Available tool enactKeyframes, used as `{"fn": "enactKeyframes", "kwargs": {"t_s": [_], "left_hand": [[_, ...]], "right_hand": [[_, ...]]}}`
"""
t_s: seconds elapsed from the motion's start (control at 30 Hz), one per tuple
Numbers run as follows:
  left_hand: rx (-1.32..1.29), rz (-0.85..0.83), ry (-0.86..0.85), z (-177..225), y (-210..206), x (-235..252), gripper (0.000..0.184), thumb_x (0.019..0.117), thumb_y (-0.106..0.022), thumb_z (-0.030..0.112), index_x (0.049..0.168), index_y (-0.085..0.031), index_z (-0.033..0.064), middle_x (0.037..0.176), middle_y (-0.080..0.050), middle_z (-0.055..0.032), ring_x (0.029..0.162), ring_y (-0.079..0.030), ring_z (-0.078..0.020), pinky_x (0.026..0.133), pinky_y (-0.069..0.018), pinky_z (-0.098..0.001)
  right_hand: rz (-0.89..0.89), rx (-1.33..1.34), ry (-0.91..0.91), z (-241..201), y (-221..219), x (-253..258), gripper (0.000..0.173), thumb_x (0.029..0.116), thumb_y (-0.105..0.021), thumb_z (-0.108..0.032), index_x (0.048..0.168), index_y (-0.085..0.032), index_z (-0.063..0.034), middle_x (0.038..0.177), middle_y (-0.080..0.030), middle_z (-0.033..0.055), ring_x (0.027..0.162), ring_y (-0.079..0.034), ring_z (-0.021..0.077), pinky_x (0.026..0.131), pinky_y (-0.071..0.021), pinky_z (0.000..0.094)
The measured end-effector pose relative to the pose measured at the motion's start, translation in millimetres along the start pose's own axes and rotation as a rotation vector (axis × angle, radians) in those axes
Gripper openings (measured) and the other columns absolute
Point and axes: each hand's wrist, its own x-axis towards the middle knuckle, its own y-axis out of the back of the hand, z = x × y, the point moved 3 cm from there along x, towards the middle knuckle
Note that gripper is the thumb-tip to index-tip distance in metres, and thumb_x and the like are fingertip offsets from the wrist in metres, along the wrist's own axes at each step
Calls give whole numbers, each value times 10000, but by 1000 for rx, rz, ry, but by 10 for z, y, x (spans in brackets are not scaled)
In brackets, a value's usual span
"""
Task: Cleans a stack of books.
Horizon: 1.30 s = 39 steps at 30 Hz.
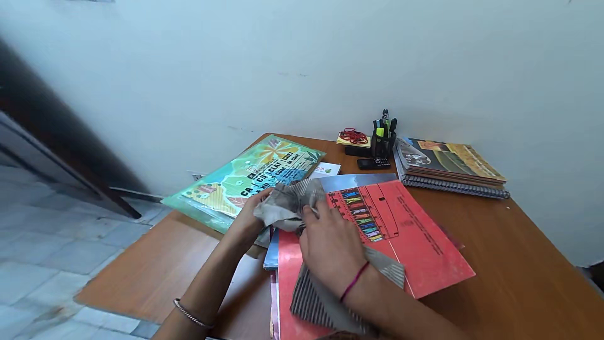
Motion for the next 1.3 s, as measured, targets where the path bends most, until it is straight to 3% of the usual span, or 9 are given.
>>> {"fn": "enactKeyframes", "kwargs": {"t_s": [0.13,0.33,0.53,0.77,0.87,0.97,1.1,1.2,1.3], "left_hand": [[-47,3,83,1,-43,49,204,1003,-574,-17,1201,-619,-24,940,-681,-58,752,-627,-65,706,-529,-231],[-36,-29,55,12,-35,40,195,1011,-569,1,1195,-629,-17,924,-687,-57,732,-625,-66,691,-523,-227],[-12,-50,66,24,-29,56,185,1009,-578,11,1184,-633,-14,914,-685,-55,716,-619,-63,666,-515,-218],[54,-112,92,85,-13,119,176,1014,-573,12,1172,-638,-31,952,-681,-84,778,-634,-89,723,-527,-245],[199,-224,75,183,-22,142,183,997,-625,57,1157,-671,-20,1003,-689,-101,867,-642,-142,804,-531,-317],[330,-355,78,339,-100,157,264,975,-672,65,1225,-666,-19,1071,-692,-155,933,-657,-220,852,-534,-404],[236,-241,-66,462,-208,54,244,972,-650,11,1215,-651,-6,1093,-681,-134,915,-666,-193,825,-553,-386],[208,-153,-378,614,-206,-170,238,945,-639,11,1182,-666,13,1086,-646,-88,896,-657,-137,782,-566,-322],[291,-54,-830,881,-268,-507,190,916,-653,210,1082,-724,150,969,-605,63,856,-606,16,724,-527,-136]], "right_hand": [[151,-19,-129,453,114,143,393,1058,-503,-176,1417,-596,-48,1427,-554,197,1160,-638,386,887,-546,523],[278,-57,-333,1286,403,97,372,1061,-519,-189,1373,-628,-19,1400,-554,264,1127,-639,467,869,-528,629],[346,-48,-556,2129,539,-422,324,1062,-536,-187,1262,-690,16,1337,-586,319,1109,-633,516,907,-475,692],[416,-48,-660,2783,87,-1308,346,1011,-578,-138,1307,-678,11,1318,-571,385,1113,-609,593,879,-456,752],[422,-6,-605,2931,-52,-1538,422,1003,-608,-208,1360,-642,15,1366,-543,385,1226,-528,609,957,-405,763],[461,-19,-543,2750,117,-1572,455,1001,-632,-262,1346,-642,34,1403,-529,373,1271,-477,628,975,-333,796],[650,47,-231,2384,361,-1400,456,984,-598,-277,1323,-664,21,1341,-600,316,1222,-533,592,942,-381,779],[765,-15,20,1976,494,-1230,559,979,-559,-420,1354,-651,-17,1357,-620,246,1208,-590,503,920,-448,715],[857,-212,252,1603,656,-1140,648,992,-517,-550,1426,-596,-75,1445,-580,205,1318,-531,475,954,-434,678]]}}
